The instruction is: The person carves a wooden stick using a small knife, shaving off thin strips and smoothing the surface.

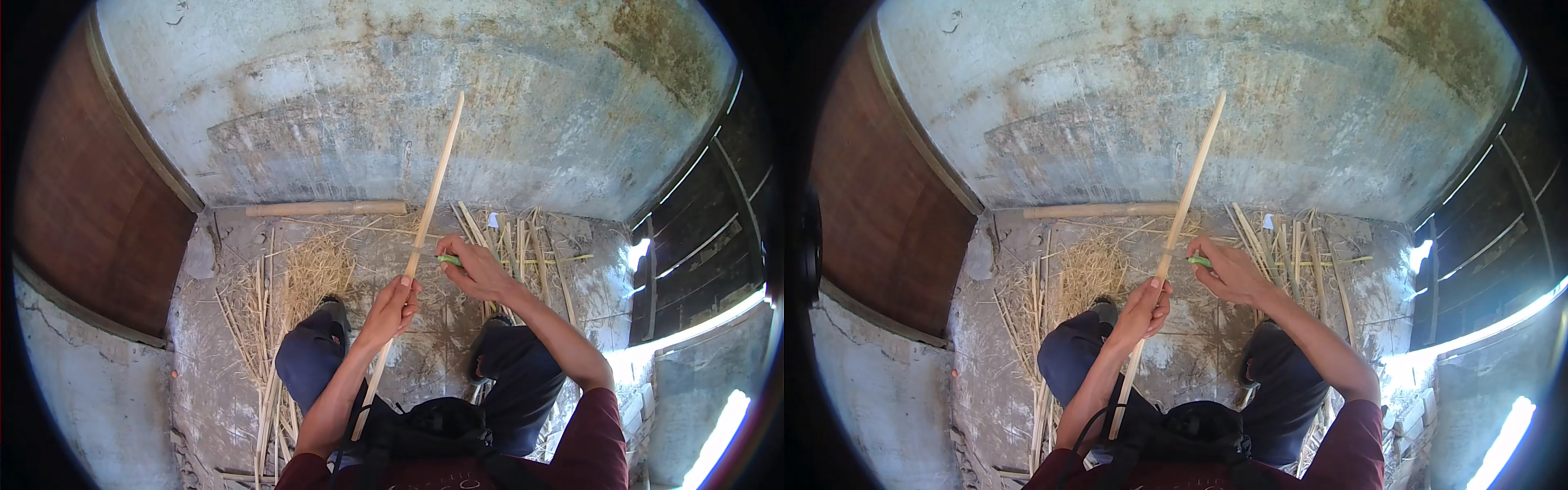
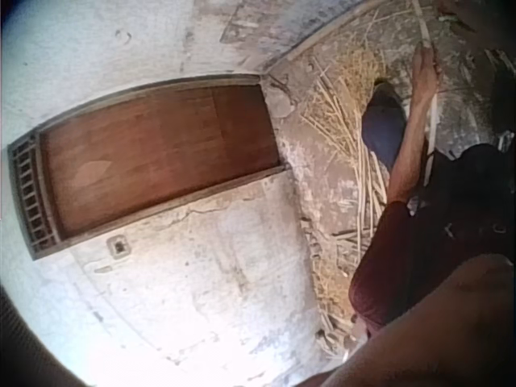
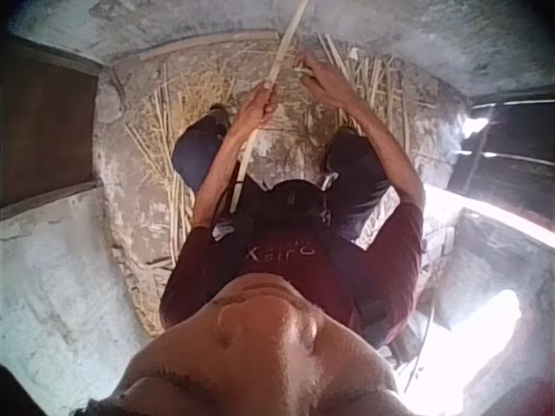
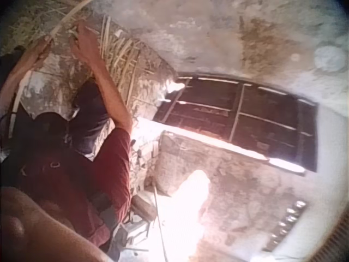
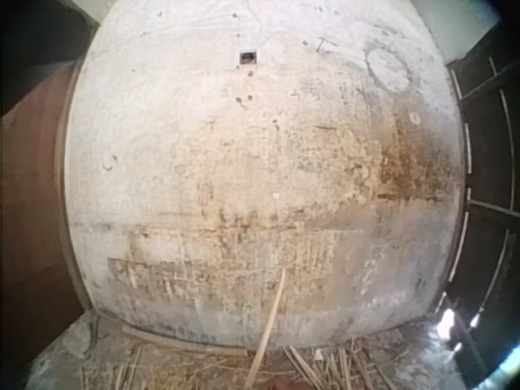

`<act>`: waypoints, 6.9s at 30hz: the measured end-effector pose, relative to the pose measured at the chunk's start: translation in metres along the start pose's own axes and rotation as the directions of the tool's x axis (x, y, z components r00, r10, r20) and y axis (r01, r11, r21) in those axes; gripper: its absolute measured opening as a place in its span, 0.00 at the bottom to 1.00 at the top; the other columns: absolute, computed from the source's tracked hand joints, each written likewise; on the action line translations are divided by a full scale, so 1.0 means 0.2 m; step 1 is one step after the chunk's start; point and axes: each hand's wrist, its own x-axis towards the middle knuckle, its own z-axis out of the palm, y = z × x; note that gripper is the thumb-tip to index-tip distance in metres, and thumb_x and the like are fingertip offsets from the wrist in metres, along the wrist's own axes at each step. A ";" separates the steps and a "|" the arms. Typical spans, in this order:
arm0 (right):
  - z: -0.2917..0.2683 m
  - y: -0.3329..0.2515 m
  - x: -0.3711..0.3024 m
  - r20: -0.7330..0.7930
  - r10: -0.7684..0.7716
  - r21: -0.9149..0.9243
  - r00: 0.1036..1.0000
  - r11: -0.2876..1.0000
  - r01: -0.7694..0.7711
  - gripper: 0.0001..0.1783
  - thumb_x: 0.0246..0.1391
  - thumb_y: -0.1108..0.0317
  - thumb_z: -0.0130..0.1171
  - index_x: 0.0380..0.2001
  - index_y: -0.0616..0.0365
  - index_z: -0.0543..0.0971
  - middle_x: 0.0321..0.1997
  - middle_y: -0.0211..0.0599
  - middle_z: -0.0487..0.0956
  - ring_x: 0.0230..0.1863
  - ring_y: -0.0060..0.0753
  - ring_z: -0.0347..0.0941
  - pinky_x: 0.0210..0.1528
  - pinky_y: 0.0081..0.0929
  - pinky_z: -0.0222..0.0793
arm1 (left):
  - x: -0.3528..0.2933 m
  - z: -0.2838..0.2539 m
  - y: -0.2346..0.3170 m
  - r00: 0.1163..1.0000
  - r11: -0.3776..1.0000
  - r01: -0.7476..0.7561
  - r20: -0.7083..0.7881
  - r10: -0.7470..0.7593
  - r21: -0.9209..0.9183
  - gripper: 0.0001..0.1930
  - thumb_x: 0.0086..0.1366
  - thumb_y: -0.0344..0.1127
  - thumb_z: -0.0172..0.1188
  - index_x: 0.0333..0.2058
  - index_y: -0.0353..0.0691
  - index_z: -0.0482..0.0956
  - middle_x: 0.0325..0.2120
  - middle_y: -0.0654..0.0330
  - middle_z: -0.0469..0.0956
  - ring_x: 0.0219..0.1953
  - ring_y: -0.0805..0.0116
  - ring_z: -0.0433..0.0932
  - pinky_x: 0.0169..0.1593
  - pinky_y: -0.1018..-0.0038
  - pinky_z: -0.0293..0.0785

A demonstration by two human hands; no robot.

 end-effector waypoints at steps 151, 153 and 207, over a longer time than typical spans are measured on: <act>-0.06 0.30 0.09 -0.272 0.055 -0.423 0.961 0.890 -0.171 0.17 0.53 0.71 0.59 0.45 0.57 0.87 0.28 0.59 0.84 0.32 0.66 0.84 0.39 0.59 0.80 | -0.01 0.18 -0.11 0.907 0.694 -0.230 -0.108 0.406 0.682 0.12 0.81 0.38 0.57 0.45 0.32 0.73 0.18 0.50 0.69 0.19 0.55 0.70 0.28 0.59 0.63; -0.04 0.28 0.09 -0.227 0.015 -0.441 0.974 0.890 -0.117 0.16 0.53 0.71 0.59 0.45 0.57 0.87 0.27 0.58 0.84 0.31 0.65 0.84 0.38 0.59 0.80 | -0.01 0.19 -0.12 0.900 0.677 -0.245 -0.098 0.426 0.694 0.12 0.81 0.38 0.57 0.46 0.32 0.73 0.18 0.50 0.70 0.19 0.56 0.70 0.28 0.59 0.63; -0.55 0.77 -0.06 -0.753 0.263 -0.303 0.604 0.676 -0.672 0.14 0.59 0.68 0.57 0.42 0.55 0.90 0.36 0.61 0.86 0.40 0.68 0.85 0.48 0.60 0.80 | -0.35 0.22 -0.13 0.948 0.521 -0.243 0.086 0.308 0.818 0.10 0.80 0.34 0.55 0.48 0.32 0.70 0.18 0.39 0.75 0.24 0.30 0.79 0.29 0.43 0.70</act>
